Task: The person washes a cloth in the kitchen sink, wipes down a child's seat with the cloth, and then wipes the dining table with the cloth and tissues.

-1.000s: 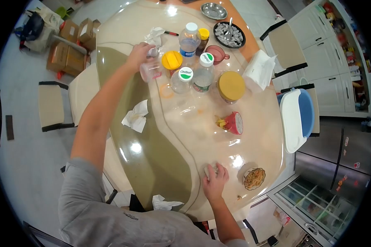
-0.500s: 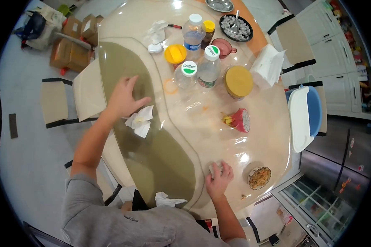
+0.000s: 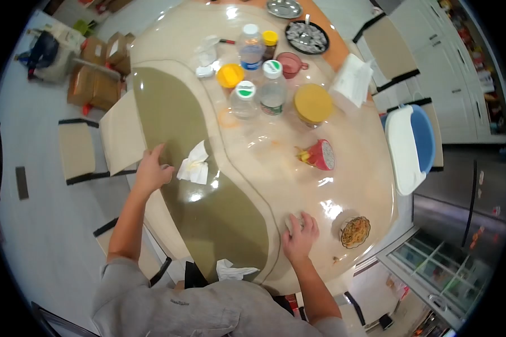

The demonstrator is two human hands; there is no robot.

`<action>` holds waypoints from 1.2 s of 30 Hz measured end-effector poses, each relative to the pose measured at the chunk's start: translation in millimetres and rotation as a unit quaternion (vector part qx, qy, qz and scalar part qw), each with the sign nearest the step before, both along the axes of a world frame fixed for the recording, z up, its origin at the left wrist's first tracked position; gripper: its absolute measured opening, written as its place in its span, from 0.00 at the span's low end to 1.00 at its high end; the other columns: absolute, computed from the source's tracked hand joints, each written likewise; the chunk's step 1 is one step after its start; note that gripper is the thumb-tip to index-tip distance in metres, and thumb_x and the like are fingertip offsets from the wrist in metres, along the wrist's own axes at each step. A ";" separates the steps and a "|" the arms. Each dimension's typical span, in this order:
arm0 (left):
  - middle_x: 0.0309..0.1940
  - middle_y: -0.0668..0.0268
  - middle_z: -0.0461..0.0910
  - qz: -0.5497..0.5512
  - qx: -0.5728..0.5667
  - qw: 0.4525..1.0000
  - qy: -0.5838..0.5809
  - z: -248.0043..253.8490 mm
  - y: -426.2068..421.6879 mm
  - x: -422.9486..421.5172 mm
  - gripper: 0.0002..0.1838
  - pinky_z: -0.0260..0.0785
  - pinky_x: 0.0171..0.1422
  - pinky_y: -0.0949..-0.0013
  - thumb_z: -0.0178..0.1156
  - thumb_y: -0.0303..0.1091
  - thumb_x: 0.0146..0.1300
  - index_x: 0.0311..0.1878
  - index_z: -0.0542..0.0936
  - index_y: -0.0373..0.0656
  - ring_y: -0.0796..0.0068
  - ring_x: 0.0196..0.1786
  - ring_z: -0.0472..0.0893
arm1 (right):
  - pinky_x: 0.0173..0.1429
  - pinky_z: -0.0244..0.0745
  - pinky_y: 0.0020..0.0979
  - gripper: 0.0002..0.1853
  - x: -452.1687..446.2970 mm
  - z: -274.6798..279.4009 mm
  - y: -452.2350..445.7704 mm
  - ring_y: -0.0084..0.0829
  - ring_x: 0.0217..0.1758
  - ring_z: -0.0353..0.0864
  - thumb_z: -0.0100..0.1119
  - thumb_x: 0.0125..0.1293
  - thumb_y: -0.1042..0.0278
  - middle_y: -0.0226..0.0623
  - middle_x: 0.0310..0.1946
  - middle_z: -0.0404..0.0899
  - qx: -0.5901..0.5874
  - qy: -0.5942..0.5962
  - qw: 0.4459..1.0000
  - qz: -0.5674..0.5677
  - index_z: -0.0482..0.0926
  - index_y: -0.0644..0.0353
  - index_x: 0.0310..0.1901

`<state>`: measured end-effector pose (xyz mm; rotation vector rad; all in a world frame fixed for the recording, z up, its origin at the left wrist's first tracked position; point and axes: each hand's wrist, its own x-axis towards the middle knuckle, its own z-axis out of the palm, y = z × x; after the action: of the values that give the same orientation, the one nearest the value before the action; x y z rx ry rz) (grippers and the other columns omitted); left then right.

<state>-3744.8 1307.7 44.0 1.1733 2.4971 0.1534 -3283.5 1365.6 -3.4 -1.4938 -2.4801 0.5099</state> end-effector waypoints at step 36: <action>0.45 0.55 0.79 0.034 0.498 0.864 0.068 -30.4 209.6 2.4 0.19 0.71 0.55 0.54 0.66 0.34 0.57 0.52 0.79 0.39 0.54 0.51 0.78 | 0.70 0.58 0.52 0.27 7.5 -9.6 -0.3 0.55 0.69 0.59 0.60 0.49 0.74 0.45 0.64 0.66 -0.018 0.023 1.000 0.007 0.78 0.55 0.56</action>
<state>-3742.5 1517.3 13.6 1.4433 2.5876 1.5770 -3276.0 1365.3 -12.9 -1.4608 -2.4612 0.5882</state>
